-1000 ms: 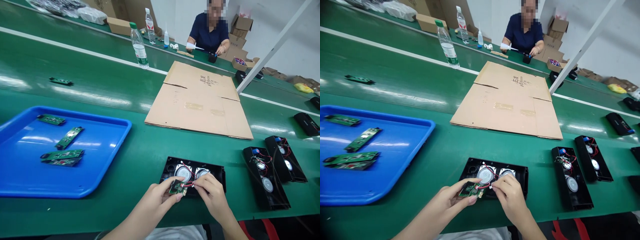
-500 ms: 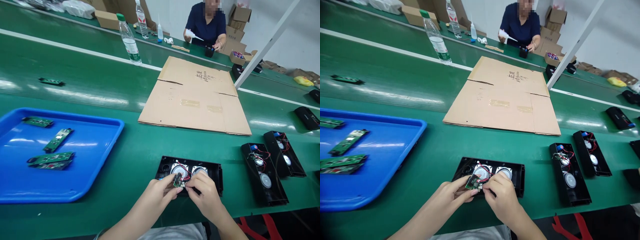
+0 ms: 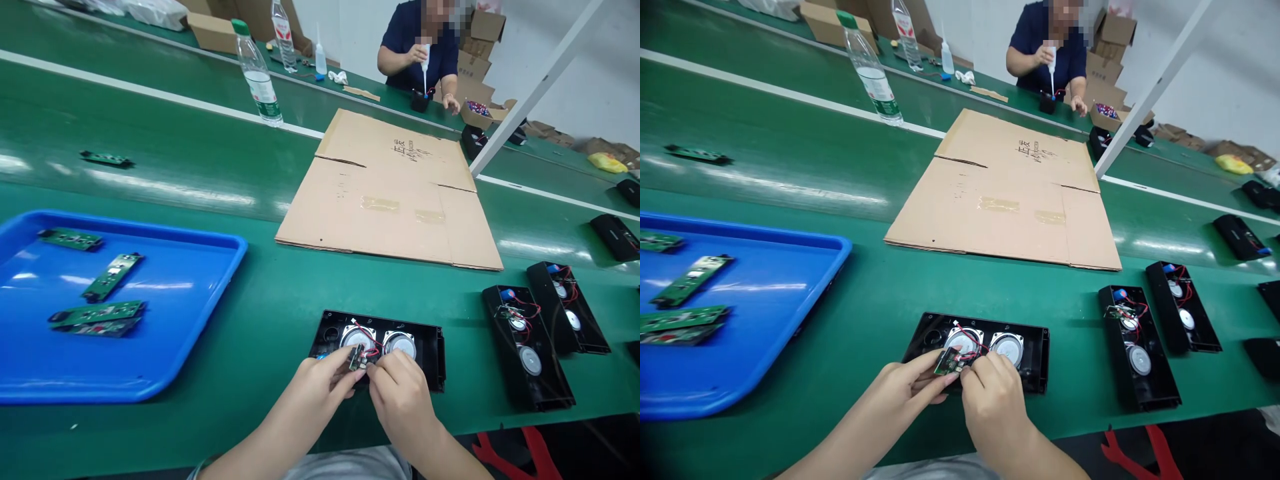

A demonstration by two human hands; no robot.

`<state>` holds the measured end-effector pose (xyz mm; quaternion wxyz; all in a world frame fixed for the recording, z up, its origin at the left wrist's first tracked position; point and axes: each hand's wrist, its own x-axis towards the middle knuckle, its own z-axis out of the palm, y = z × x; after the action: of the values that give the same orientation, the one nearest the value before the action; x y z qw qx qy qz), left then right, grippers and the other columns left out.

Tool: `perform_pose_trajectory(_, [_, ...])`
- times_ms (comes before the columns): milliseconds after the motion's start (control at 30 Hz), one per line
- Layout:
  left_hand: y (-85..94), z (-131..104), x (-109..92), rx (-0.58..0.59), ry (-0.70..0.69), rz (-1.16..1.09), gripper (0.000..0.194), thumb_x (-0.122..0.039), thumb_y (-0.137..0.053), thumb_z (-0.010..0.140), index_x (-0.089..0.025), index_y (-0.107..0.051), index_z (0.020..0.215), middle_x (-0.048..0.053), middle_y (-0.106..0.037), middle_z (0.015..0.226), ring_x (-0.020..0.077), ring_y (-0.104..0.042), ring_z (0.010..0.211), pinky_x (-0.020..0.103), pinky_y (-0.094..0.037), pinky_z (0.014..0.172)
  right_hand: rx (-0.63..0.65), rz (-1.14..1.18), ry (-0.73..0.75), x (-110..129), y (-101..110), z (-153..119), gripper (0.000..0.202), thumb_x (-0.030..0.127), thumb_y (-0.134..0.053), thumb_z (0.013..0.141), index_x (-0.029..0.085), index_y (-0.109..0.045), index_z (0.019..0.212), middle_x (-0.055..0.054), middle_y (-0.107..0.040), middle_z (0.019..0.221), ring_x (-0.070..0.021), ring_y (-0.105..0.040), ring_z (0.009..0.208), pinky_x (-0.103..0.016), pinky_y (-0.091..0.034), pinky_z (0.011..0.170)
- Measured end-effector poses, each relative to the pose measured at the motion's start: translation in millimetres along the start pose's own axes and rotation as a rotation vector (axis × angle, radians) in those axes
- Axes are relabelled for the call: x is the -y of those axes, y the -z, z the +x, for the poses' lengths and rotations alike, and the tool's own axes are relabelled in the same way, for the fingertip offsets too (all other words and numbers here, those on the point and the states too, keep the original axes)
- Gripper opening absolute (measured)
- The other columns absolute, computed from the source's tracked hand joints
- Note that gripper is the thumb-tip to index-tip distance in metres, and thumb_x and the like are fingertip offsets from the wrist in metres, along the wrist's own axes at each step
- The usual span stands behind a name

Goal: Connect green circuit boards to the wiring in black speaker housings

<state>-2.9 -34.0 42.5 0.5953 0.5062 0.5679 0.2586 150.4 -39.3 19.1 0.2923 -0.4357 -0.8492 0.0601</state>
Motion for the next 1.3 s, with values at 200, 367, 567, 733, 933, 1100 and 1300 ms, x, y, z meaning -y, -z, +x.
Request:
perform_pose_trajectory(200, [-1.2,0,0,0.015,0.035,-0.155,0.018,-0.034,-0.053,0.074,-0.019,-0.060,0.079,-0.001,-0.069,0.071,0.0196,-0.068,0.073,0.028,-0.061,0.066,-0.098,0.045,-0.044,2,-7,-5,0.025,0.007,-0.040,0.089,0.015,-0.060,0.077,-0.002,-0.052,0.060,-0.0125,-0.045,0.055,-0.025,-0.035,0.049])
perform_pose_trajectory(367, [-2.6,1,4,0.001,0.015,-0.091,0.017,-0.035,-0.052,0.075,-0.019,-0.058,0.074,-0.002,-0.066,0.063,0.0195,-0.068,0.068,0.029,-0.061,0.063,-0.123,-0.008,-0.056,3,-10,-6,0.027,0.007,-0.041,0.088,0.017,-0.059,0.070,0.000,-0.047,0.055,-0.0125,-0.041,0.051,-0.026,-0.031,0.046])
perform_pose_trajectory(567, [3.0,-1,2,0.031,-0.126,-0.098,0.028,-0.030,-0.048,0.082,-0.020,-0.065,0.101,0.001,-0.072,0.087,0.0177,-0.068,0.076,0.027,-0.060,0.070,-0.036,0.381,-0.252,-3,-2,-3,0.016,0.018,-0.047,0.089,0.018,-0.059,0.080,-0.002,-0.058,0.067,-0.0119,-0.053,0.059,-0.023,-0.045,0.053])
perform_pose_trajectory(733, [7.0,-4,9,0.036,-0.268,0.043,0.032,-0.023,-0.044,0.084,-0.023,-0.066,0.108,0.002,-0.074,0.085,0.0142,-0.068,0.064,0.022,-0.058,0.061,0.064,0.450,-0.363,-7,3,-2,0.022,0.029,-0.046,0.091,0.016,-0.059,0.103,-0.002,-0.058,0.070,-0.0121,-0.052,0.057,-0.023,-0.045,0.052])
perform_pose_trajectory(933, [6.9,-4,9,0.033,-0.281,0.009,0.033,-0.024,-0.044,0.085,-0.022,-0.065,0.109,0.004,-0.073,0.092,0.0136,-0.068,0.063,0.022,-0.058,0.062,0.097,0.376,-0.264,-8,-1,-2,0.018,0.023,-0.044,0.091,0.016,-0.060,0.096,-0.003,-0.057,0.071,-0.0140,-0.051,0.062,-0.025,-0.044,0.055])
perform_pose_trajectory(1100, [7.1,-4,12,0.065,-0.284,0.079,0.033,-0.024,-0.043,0.083,-0.021,-0.066,0.106,0.002,-0.072,0.075,0.0139,-0.065,0.059,0.021,-0.056,0.058,0.238,0.399,-0.313,-12,10,3,0.013,0.015,-0.049,0.086,0.018,-0.061,0.090,-0.003,-0.057,0.073,-0.0144,-0.053,0.066,-0.025,-0.045,0.058])
perform_pose_trajectory(1300, [7.1,-11,13,0.079,-0.060,-0.046,0.031,-0.034,-0.049,0.079,-0.021,-0.066,0.101,-0.001,-0.065,0.068,0.0141,-0.062,0.057,0.023,-0.056,0.059,0.514,0.545,-0.458,-23,30,31,0.026,0.007,-0.051,0.081,0.022,-0.061,0.099,-0.002,-0.061,0.099,-0.0100,-0.057,0.065,-0.021,-0.048,0.061])
